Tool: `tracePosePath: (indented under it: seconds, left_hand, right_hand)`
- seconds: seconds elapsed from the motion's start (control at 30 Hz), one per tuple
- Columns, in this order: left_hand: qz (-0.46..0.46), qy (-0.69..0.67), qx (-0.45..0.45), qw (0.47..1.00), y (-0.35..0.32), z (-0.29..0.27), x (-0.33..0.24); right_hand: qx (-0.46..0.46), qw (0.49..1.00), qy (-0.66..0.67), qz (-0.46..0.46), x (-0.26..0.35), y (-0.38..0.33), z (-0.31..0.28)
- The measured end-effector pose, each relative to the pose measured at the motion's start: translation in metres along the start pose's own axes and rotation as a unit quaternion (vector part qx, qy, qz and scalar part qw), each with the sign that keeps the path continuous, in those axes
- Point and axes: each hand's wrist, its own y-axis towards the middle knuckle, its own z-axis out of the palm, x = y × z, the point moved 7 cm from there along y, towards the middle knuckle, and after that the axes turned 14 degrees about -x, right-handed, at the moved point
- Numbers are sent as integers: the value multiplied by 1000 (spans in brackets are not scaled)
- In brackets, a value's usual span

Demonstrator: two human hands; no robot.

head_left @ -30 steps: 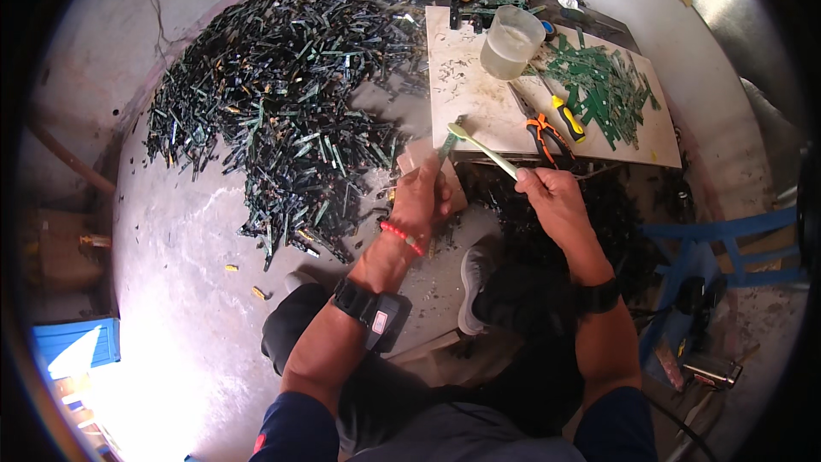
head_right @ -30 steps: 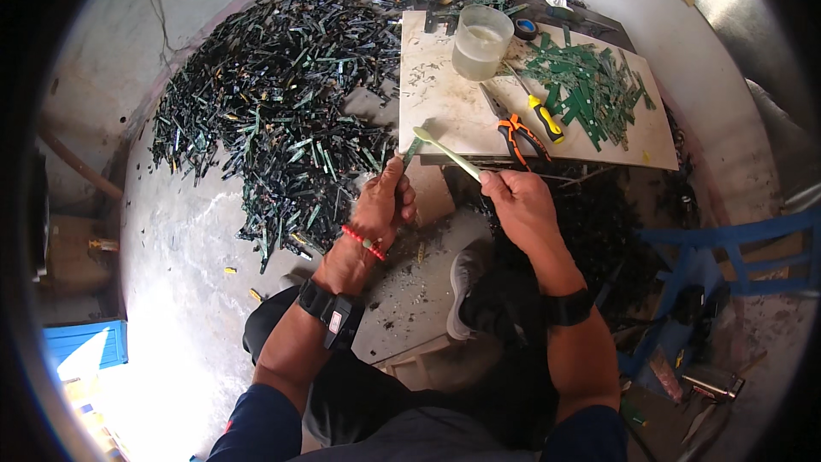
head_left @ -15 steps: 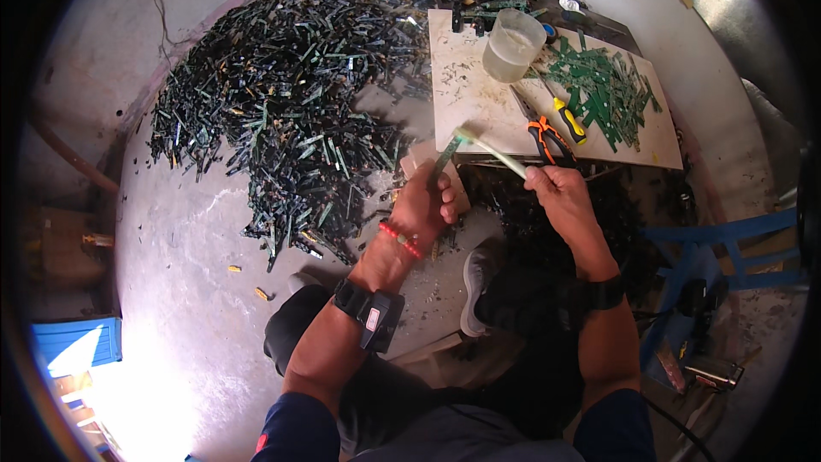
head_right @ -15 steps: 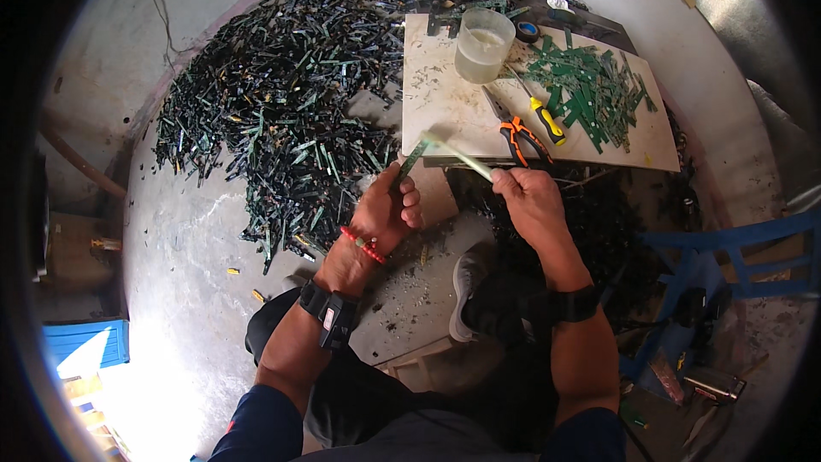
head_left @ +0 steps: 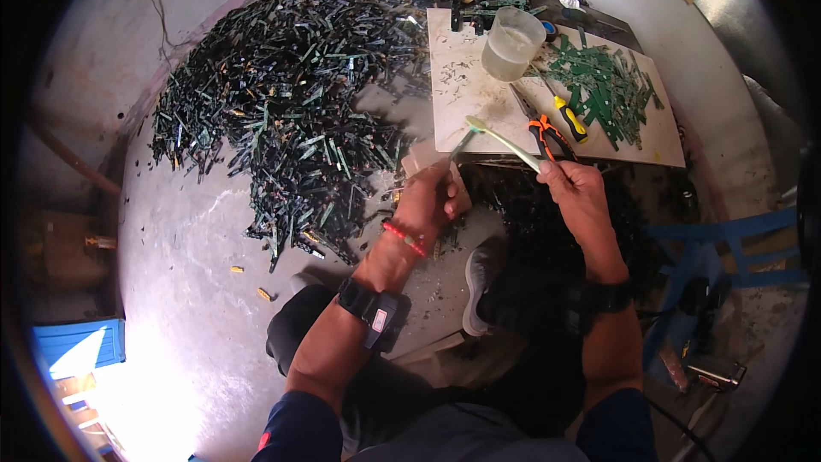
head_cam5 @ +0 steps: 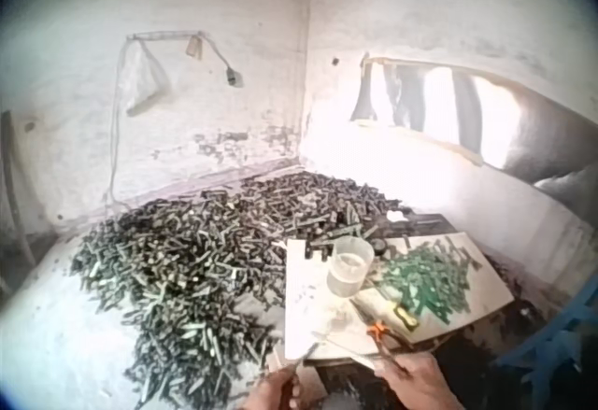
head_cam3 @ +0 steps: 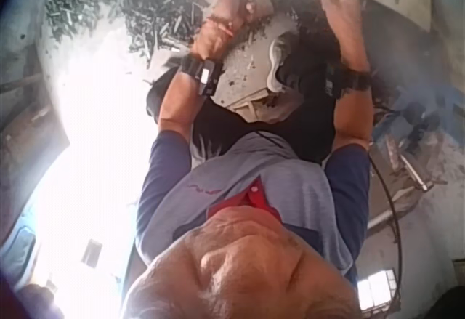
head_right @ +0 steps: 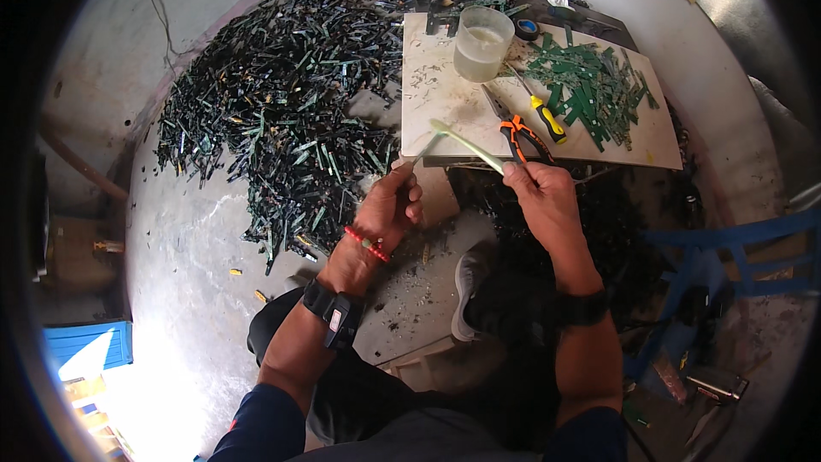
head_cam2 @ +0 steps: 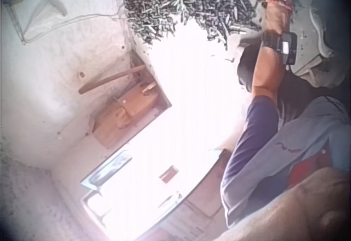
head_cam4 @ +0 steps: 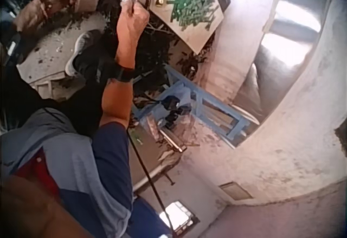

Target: The person sits on the floor and uses pliers and a screwdriver to remove components from green circuit boards. They repeatedly pick up boards, extract parts, and place the boards into a pile.

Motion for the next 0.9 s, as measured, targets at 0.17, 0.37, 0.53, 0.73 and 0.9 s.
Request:
tracePosePath:
  seconds: [0.17,0.37,0.53,0.73,0.9]
  left_hand:
    - [79,84,-81,990,5,-10,0]
    - [134,144,-119,973,7,-11,-2]
    - [138,152,-119,972,5,-10,-4]
    - [100,134,-125,978,3,-10,-3]
    - [80,118,-97,985,4,-11,-1]
  right_hand:
    - [-30,995,-93,-12,-2,2,-9]
    - [45,990,-84,-103,7,-5,9]
    - [30,999,7,-31,13,1,3]
    - [-37,998,-45,-28,5,14,-1]
    - [-78,994,-55,-57,3,13,-2]
